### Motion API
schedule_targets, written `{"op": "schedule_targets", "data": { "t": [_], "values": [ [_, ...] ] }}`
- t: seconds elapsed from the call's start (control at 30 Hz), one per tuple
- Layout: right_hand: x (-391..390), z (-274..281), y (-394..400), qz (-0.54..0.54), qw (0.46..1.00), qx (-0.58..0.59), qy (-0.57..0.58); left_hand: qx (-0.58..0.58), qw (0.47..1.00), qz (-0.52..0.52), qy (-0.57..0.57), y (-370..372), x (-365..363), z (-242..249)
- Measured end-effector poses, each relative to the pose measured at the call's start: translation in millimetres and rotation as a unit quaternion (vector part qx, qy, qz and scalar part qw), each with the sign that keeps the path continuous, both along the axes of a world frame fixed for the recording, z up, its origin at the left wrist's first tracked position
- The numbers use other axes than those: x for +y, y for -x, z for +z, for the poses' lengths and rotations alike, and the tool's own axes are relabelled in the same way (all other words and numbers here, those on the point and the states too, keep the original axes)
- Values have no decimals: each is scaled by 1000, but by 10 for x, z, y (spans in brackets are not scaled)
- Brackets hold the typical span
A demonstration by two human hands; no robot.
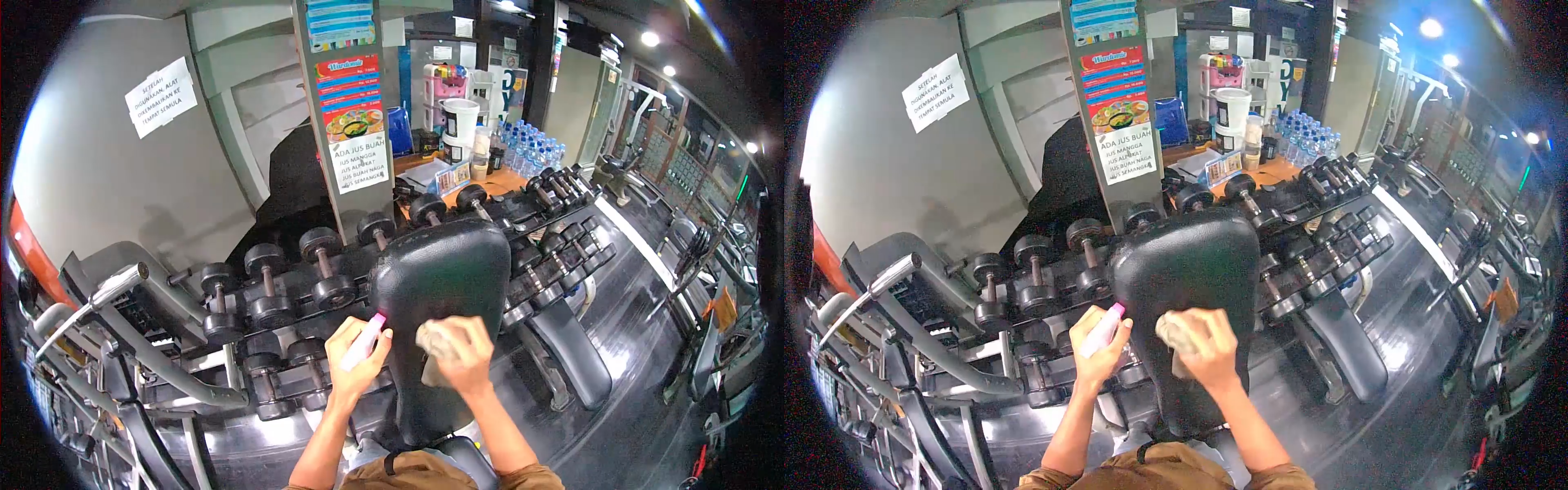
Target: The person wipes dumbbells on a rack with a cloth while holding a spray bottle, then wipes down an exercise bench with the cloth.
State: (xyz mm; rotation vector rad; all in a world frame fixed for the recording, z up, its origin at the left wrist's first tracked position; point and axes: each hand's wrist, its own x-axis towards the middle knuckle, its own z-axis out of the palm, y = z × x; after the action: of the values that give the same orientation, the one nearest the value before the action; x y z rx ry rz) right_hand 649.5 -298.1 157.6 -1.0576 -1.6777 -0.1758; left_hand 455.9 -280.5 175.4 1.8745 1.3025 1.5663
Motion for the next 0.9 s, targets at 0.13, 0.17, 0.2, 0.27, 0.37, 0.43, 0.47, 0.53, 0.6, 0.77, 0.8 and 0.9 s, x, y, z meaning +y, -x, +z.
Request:
{"op": "schedule_targets", "data": {
  "t": [0.13,0.17,0.2,0.27,0.37,0.43,0.47,0.53,0.6,0.77,0.8,0.9],
  "values": [
    [230,472,-153,-59,993,86,-47,37,999,-35,-17,-111,-121,238],
    [249,534,-160,-57,994,86,-44,29,999,-44,-3,-167,-147,283],
    [267,585,-141,-53,994,83,-39,19,998,-53,10,-217,-160,316],
    [225,661,-76,-25,996,83,-34,16,998,-54,26,-285,-163,337],
    [155,505,22,22,997,65,-20,34,998,-50,23,-312,-137,315],
    [66,337,20,53,998,34,-1,41,998,-53,15,-271,-133,294],
    [-3,278,-10,66,998,16,16,45,997,-56,6,-241,-131,292],
    [-16,56,-74,75,997,12,9,40,997,-65,16,-159,-157,263],
    [-5,-24,-236,57,998,-36,13,-36,989,-123,69,-58,-142,159],
    [264,435,-275,-40,995,61,-62,-168,955,-198,142,-42,-175,291],
    [272,541,-233,-45,995,74,-56,-168,955,-199,144,-52,-164,283],
    [264,517,-119,-21,995,88,-45,-173,949,-219,145,-101,-139,265]
  ]
}}
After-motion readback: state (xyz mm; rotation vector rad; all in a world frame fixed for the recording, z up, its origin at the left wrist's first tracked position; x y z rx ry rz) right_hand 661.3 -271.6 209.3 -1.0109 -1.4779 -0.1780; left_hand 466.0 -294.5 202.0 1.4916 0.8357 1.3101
